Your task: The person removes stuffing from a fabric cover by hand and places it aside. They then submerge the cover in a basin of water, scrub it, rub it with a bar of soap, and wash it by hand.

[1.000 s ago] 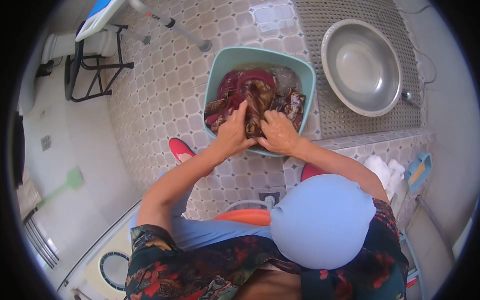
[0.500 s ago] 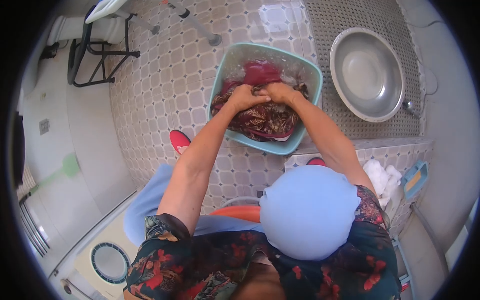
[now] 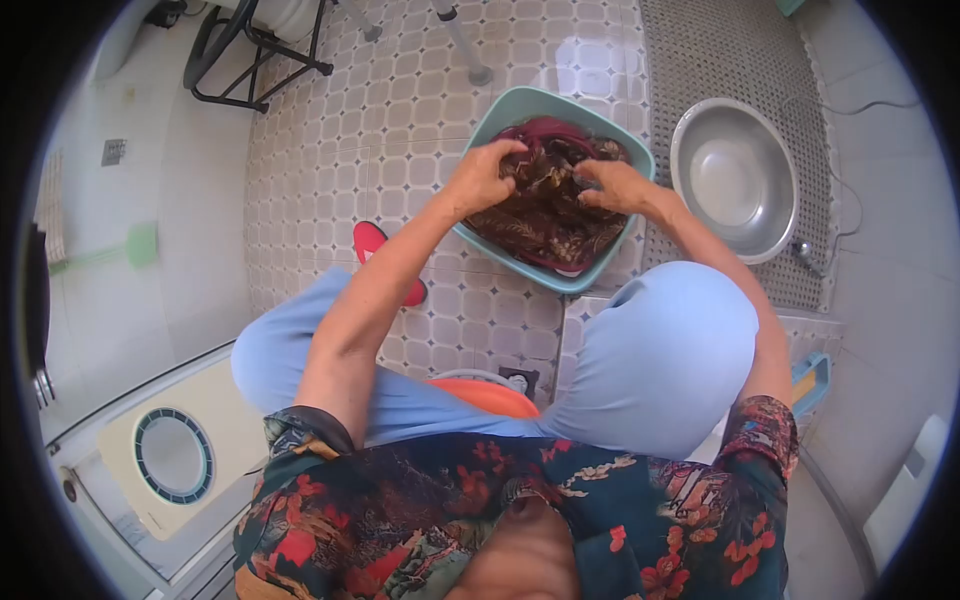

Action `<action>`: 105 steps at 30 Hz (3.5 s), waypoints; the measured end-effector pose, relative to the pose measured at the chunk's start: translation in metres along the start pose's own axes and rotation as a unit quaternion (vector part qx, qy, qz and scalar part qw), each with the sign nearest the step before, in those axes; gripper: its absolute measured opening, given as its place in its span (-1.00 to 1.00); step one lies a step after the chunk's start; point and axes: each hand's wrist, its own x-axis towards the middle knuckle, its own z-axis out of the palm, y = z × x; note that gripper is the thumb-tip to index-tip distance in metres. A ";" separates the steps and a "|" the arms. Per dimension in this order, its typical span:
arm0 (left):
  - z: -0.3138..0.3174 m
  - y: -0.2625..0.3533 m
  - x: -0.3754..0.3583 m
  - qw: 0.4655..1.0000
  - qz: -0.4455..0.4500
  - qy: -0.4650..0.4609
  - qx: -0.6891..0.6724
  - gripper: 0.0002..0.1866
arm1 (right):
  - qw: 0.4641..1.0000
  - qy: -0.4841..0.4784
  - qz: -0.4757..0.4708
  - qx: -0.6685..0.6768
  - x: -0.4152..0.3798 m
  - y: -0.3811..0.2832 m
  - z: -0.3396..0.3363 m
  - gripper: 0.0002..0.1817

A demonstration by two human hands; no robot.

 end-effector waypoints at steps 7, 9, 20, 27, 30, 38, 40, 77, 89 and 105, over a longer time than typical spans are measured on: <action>-0.059 0.118 0.016 0.959 0.238 0.142 0.062 -0.67 | 0.981 0.055 -0.180 0.038 -0.013 -0.107 -0.105 -0.30; -0.078 0.131 0.014 0.938 0.288 0.176 0.083 -0.67 | 0.994 0.010 -0.093 0.059 -0.012 -0.132 -0.120 -0.44; -0.086 0.028 -0.009 0.974 -0.072 -0.178 -0.124 -0.24 | 0.999 0.021 0.014 -0.032 -0.016 -0.181 -0.122 -0.55; -0.066 0.009 -0.016 0.877 -0.029 -0.021 -0.480 -0.26 | 0.985 -0.023 0.015 -0.172 -0.024 -0.178 -0.138 -0.50; -0.073 0.027 -0.009 0.822 0.051 0.042 -0.565 -0.24 | 0.983 -0.070 0.017 -0.172 -0.030 -0.185 -0.131 -0.43; -0.093 0.099 -0.015 0.784 0.157 0.010 -0.601 -0.32 | 0.949 0.064 -0.052 0.305 -0.015 -0.182 -0.111 -0.18; -0.095 0.105 -0.012 0.775 0.170 0.031 -0.608 -0.39 | 0.923 0.099 -0.099 0.357 -0.009 -0.188 -0.109 -0.21; -0.051 0.089 0.005 0.696 -0.092 0.173 -0.691 -0.68 | 0.979 0.185 -0.079 -0.008 -0.007 -0.193 -0.067 -0.19; -0.020 0.018 -0.019 0.971 0.015 0.085 -0.221 -0.55 | 0.940 0.324 0.048 0.097 -0.013 -0.183 -0.102 -0.62; 0.051 -0.017 0.041 0.505 0.034 0.003 -0.862 -0.70 | 0.895 0.316 -0.168 -0.266 0.009 -0.227 0.001 -0.71</action>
